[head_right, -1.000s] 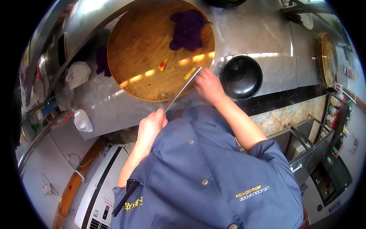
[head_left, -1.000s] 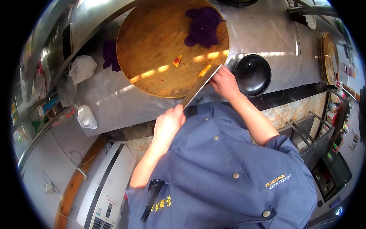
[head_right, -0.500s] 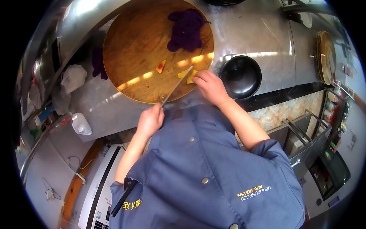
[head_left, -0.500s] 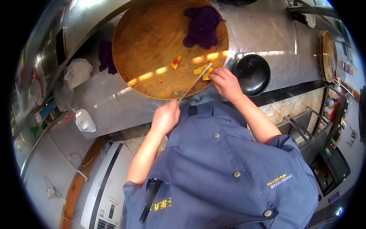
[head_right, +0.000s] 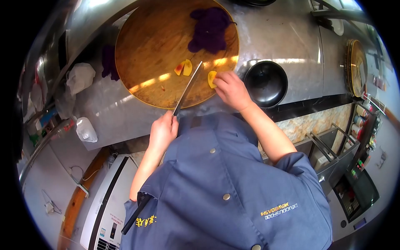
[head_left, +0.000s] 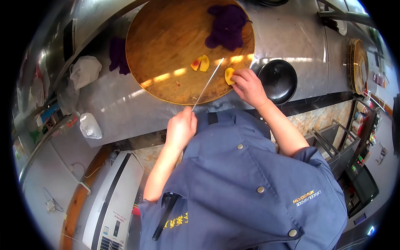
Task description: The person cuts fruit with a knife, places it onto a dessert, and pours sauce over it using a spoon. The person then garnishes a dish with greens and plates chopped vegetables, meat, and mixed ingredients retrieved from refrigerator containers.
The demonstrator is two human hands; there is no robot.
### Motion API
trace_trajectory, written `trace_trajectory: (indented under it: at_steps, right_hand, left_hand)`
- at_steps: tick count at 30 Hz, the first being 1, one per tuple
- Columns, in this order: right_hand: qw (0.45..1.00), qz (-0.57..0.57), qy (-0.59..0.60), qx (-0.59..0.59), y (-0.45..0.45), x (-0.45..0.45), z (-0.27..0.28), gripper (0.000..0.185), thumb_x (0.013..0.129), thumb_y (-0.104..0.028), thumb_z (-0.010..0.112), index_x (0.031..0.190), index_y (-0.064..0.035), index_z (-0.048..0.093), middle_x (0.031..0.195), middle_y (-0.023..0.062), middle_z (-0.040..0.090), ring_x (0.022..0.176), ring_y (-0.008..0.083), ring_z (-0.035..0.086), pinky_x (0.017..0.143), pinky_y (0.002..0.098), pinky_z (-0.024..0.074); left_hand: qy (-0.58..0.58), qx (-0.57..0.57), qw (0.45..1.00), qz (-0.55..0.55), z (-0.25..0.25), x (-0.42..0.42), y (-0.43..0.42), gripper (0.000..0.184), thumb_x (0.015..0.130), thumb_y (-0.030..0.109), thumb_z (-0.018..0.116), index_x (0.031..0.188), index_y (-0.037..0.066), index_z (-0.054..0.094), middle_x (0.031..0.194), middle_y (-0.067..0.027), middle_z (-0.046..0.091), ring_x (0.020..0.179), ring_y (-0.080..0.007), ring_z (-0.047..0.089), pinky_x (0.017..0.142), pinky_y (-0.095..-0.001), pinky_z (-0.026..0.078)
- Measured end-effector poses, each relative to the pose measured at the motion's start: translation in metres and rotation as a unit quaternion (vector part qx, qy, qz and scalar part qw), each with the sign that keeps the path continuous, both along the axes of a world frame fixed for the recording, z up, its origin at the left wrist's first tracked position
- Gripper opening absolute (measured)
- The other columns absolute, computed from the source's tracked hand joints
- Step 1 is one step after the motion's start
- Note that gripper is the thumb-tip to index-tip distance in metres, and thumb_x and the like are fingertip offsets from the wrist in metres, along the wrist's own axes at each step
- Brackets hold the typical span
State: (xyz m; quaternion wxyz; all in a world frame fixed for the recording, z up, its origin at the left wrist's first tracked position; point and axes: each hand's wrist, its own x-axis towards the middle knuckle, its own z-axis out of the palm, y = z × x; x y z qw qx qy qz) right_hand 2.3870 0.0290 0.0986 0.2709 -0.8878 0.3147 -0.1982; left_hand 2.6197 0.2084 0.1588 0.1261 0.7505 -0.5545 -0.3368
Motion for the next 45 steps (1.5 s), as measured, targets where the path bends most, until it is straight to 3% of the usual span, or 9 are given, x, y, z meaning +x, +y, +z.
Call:
trace_trajectory:
  at_steps: [8, 15, 21, 25, 34, 45]
  right_hand:
    - [0.999, 0.021, 0.03, 0.02, -0.008, -0.004, 0.0, 0.024, 0.071, -0.003, 0.072, 0.094, -0.0044, 0.065, 0.104, 0.0105, 0.063, 0.096, 0.0317, 0.061, 0.08, 0.0391, 0.0527]
    - [0.999, 0.019, -0.007, 0.032, -0.007, -0.009, -0.004, 0.023, 0.072, -0.004, 0.072, 0.093, -0.0041, 0.065, 0.103, 0.0105, 0.063, 0.097, 0.0319, 0.061, 0.084, 0.0397, 0.0518]
    - [0.999, 0.006, -0.033, 0.034, 0.0, -0.01, -0.005, 0.03, 0.07, -0.004, 0.077, 0.097, -0.0045, 0.064, 0.105, 0.0104, 0.062, 0.098, 0.0323, 0.06, 0.085, 0.04, 0.0517]
    - [0.998, 0.021, -0.056, 0.025, 0.0, -0.003, -0.007, 0.031, 0.071, -0.002, 0.075, 0.1, -0.0043, 0.064, 0.107, 0.01, 0.062, 0.101, 0.032, 0.06, 0.087, 0.0399, 0.0519]
    - [0.999, 0.052, 0.001, -0.003, -0.005, -0.008, 0.001, 0.03, 0.072, 0.0, 0.074, 0.1, -0.0034, 0.065, 0.105, 0.0108, 0.063, 0.102, 0.0322, 0.061, 0.086, 0.0394, 0.0524]
    - [0.999, 0.023, -0.026, -0.019, 0.002, -0.011, -0.01, 0.031, 0.074, 0.001, 0.074, 0.104, -0.0025, 0.066, 0.105, 0.0109, 0.063, 0.102, 0.0321, 0.061, 0.088, 0.0403, 0.0514]
  left_hand:
    - [0.036, 0.052, 0.997, -0.035, 0.035, -0.008, -0.009, 0.012, 0.092, 0.013, 0.06, 0.09, 0.002, 0.054, 0.077, -0.0229, 0.063, 0.072, -0.0447, 0.063, 0.064, -0.0529, 0.05]
    - [0.011, 0.04, 0.995, -0.086, -0.013, -0.015, -0.033, 0.012, 0.087, 0.011, 0.06, 0.091, 0.002, 0.053, 0.074, -0.023, 0.065, 0.074, -0.0454, 0.065, 0.067, -0.0546, 0.052]
    - [0.08, 0.0, 0.996, -0.051, -0.014, 0.009, -0.038, 0.012, 0.09, 0.013, 0.059, 0.089, 0.002, 0.054, 0.075, -0.0233, 0.065, 0.072, -0.0448, 0.065, 0.065, -0.0542, 0.052]
    - [-0.021, 0.004, 0.999, -0.03, 0.003, 0.0, -0.029, 0.012, 0.09, 0.013, 0.059, 0.088, 0.002, 0.055, 0.074, -0.0224, 0.064, 0.07, -0.0439, 0.064, 0.063, -0.0542, 0.052]
    - [-0.007, 0.009, 0.999, -0.032, 0.023, -0.006, -0.01, 0.013, 0.09, 0.012, 0.06, 0.086, 0.001, 0.053, 0.072, -0.0224, 0.063, 0.067, -0.0439, 0.064, 0.061, -0.0532, 0.051]
    - [0.048, 0.04, 0.998, -0.027, 0.04, -0.019, -0.008, 0.015, 0.092, 0.014, 0.059, 0.087, 0.001, 0.052, 0.072, -0.0237, 0.062, 0.07, -0.0457, 0.062, 0.063, -0.0532, 0.05]
